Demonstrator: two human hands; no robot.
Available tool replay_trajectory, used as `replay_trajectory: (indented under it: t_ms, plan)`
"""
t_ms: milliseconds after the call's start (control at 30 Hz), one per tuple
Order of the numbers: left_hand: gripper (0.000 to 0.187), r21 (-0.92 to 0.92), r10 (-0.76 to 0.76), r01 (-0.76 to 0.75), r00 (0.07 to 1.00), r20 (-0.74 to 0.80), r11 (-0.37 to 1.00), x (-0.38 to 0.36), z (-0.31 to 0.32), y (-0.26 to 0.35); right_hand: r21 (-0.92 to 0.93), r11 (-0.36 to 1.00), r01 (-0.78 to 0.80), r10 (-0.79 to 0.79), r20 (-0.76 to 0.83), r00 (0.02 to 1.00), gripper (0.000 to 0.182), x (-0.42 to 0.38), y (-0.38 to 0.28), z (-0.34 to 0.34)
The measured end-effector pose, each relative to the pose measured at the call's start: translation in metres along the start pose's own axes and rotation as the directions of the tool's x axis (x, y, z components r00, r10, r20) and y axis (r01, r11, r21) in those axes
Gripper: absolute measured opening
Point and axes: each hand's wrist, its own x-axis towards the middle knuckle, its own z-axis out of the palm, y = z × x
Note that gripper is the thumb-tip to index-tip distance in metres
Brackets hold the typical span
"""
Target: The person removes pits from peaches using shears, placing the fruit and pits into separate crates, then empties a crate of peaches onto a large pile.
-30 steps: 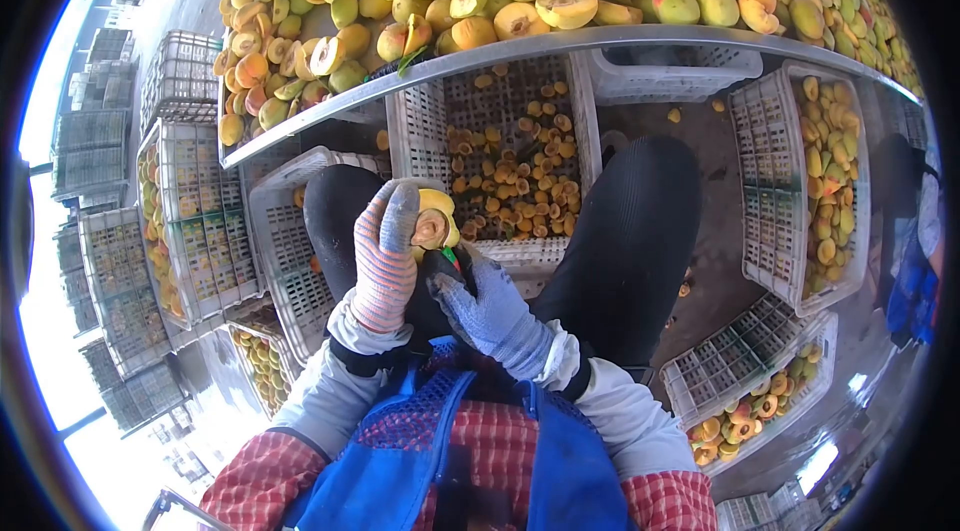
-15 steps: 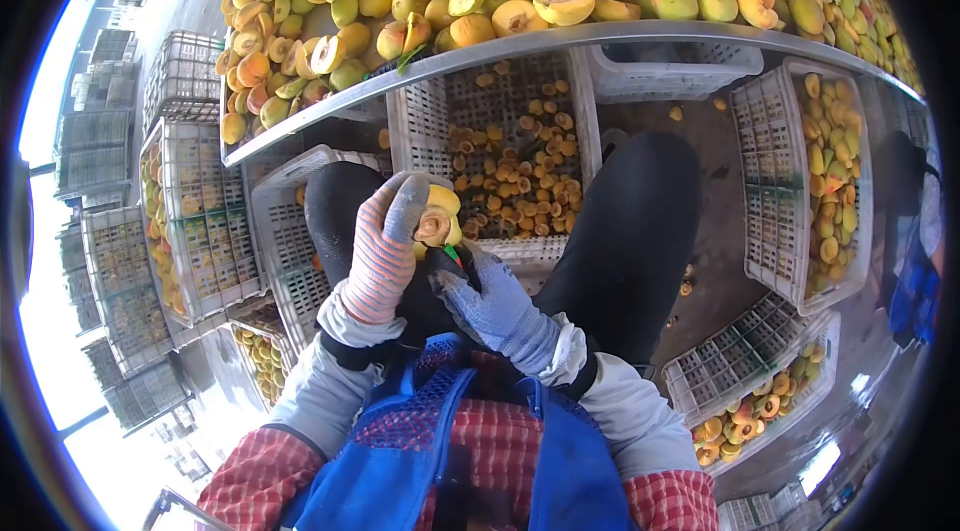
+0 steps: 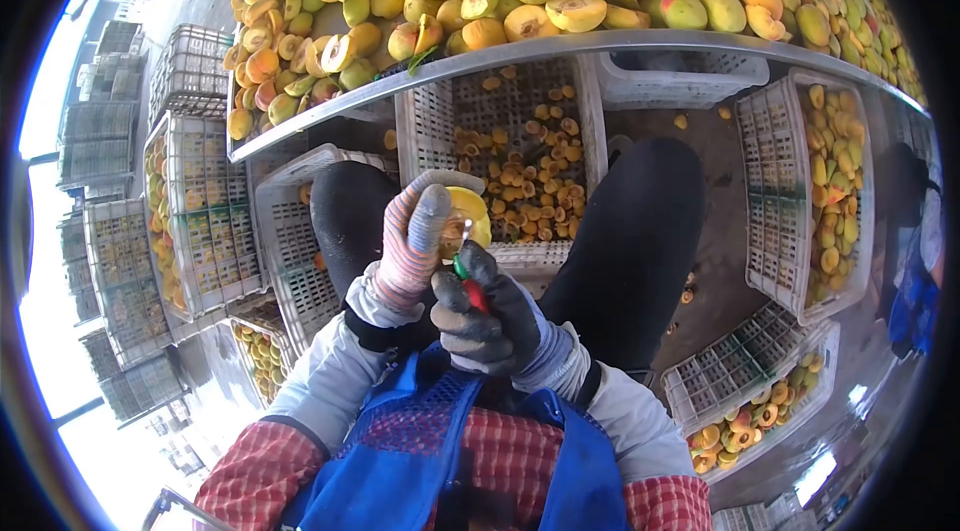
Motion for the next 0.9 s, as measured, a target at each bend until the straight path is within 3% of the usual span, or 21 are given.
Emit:
replay_trajectory:
  t_ms: [67,133,200,233,333,367,400,433,500,567,667,733,767,800,867,900]
  plan:
    - [0.043,0.024,0.03,-0.031,0.999,0.022,0.999,0.005,-0.001,-0.012,0.111,0.994,-0.012,0.001,0.099,0.995,0.045,0.0,-0.002,-0.005]
    - [0.037,-0.044,-0.053,0.055,0.998,0.045,0.997,0.007,-0.001,-0.017,0.135,0.991,0.015,-0.034,0.14,0.99,0.044,-0.001,-0.002,-0.014]
    - [0.038,-0.353,-0.183,0.17,0.983,-0.003,0.92,0.003,0.008,-0.025,0.162,0.987,-0.004,-0.026,0.184,0.983,0.044,0.001,-0.005,-0.016]
    - [0.039,-0.367,-0.181,0.151,0.982,-0.05,0.918,0.002,0.012,-0.028,0.166,0.986,-0.005,-0.028,0.197,0.98,0.044,0.001,-0.005,-0.015]
    - [0.04,-0.172,-0.1,0.096,0.995,-0.016,0.98,0.001,0.004,-0.019,0.12,0.993,-0.024,0.005,0.161,0.987,0.044,0.001,-0.003,-0.013]
    - [0.041,-0.002,0.024,-0.024,0.999,0.023,1.0,0.003,-0.003,-0.013,0.123,0.992,-0.031,0.015,0.131,0.991,0.044,0.001,-0.004,-0.013]
    - [0.041,0.007,0.045,-0.045,0.998,0.049,0.999,0.005,-0.007,-0.013,0.128,0.991,-0.039,0.025,0.104,0.994,0.044,0.002,-0.004,-0.012]
    - [0.043,-0.108,-0.05,0.056,0.997,0.054,0.993,0.004,-0.007,-0.014,0.134,0.99,-0.045,0.034,0.08,0.996,0.044,0.003,-0.004,-0.012]
    - [0.045,-0.337,-0.17,0.181,0.983,0.063,0.924,0.002,-0.001,-0.013,0.128,0.99,-0.052,0.029,0.175,0.984,0.044,0.009,-0.004,-0.015]
    - [0.048,-0.549,-0.304,0.305,0.948,0.096,0.778,-0.003,0.008,-0.02,0.106,0.994,-0.039,0.014,0.221,0.975,0.044,0.008,-0.004,-0.015]
    - [0.049,-0.689,-0.407,0.253,0.911,-0.066,0.679,0.005,0.018,-0.055,0.048,0.998,0.039,-0.049,0.237,0.97,0.044,0.001,-0.011,-0.011]
    - [0.044,-0.434,-0.285,0.161,0.929,-0.237,0.886,-0.004,0.008,-0.037,0.018,0.99,0.137,-0.137,0.275,0.952,0.045,0.0,-0.021,-0.012]
    - [0.039,-0.247,-0.095,0.003,0.927,-0.362,0.969,-0.009,-0.004,-0.034,0.072,0.982,0.175,-0.184,0.142,0.973,0.049,-0.002,-0.023,-0.015]
    - [0.033,-0.033,0.118,-0.148,0.887,-0.446,0.988,-0.014,-0.02,-0.029,0.141,0.974,0.175,-0.188,0.085,0.978,0.052,-0.005,-0.03,-0.037]
    - [0.032,0.102,0.266,-0.253,0.781,-0.565,0.962,-0.017,-0.055,0.009,0.12,0.982,0.144,-0.136,-0.076,0.988,0.052,-0.009,-0.036,-0.066]
    - [0.032,0.267,0.344,-0.231,0.761,-0.55,0.936,-0.017,-0.083,0.017,0.074,0.99,0.117,-0.112,-0.076,0.991,0.052,-0.005,-0.036,-0.057]
